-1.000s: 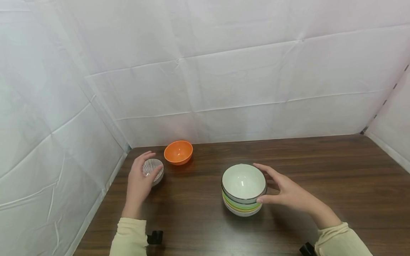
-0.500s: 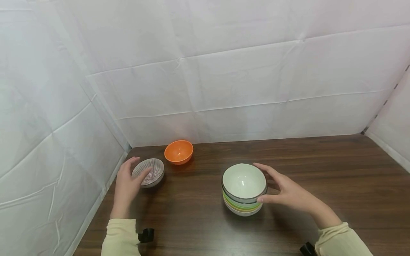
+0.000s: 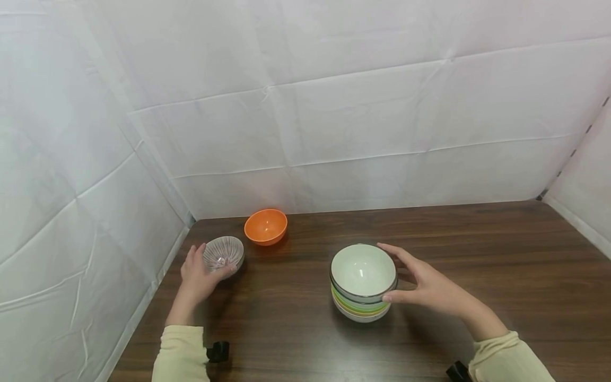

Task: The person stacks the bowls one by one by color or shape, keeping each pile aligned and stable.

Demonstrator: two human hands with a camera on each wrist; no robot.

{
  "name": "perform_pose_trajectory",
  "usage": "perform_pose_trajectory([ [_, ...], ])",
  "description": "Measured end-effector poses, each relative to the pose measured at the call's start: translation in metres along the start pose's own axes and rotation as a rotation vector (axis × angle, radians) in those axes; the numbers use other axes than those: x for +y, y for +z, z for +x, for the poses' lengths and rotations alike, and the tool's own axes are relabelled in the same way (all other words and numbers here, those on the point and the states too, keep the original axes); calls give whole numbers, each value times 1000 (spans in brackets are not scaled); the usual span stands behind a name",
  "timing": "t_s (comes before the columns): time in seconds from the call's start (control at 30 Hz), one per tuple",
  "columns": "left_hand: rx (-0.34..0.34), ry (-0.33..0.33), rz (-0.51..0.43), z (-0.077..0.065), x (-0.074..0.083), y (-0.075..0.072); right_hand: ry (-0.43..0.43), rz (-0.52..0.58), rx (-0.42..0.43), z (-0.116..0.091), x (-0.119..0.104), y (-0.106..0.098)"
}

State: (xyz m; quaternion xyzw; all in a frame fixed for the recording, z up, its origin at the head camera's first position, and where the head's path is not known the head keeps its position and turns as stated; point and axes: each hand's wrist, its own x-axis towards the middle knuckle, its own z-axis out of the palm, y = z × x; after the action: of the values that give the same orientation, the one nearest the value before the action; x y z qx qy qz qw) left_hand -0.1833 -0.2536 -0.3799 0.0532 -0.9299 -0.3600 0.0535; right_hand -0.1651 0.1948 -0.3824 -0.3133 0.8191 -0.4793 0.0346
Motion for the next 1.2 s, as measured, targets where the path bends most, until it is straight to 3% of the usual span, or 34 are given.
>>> perform_pose_trajectory([
  [0.23,-22,-52,-15,1,-3,5,5,-3,6,0,1,1],
  [0.43,-19,-56,-36,1,-5,9,2,0,9,0,1,1],
  [1.2,101,-100,-83,7,-15,25,8,-3,10,-1,2,1],
])
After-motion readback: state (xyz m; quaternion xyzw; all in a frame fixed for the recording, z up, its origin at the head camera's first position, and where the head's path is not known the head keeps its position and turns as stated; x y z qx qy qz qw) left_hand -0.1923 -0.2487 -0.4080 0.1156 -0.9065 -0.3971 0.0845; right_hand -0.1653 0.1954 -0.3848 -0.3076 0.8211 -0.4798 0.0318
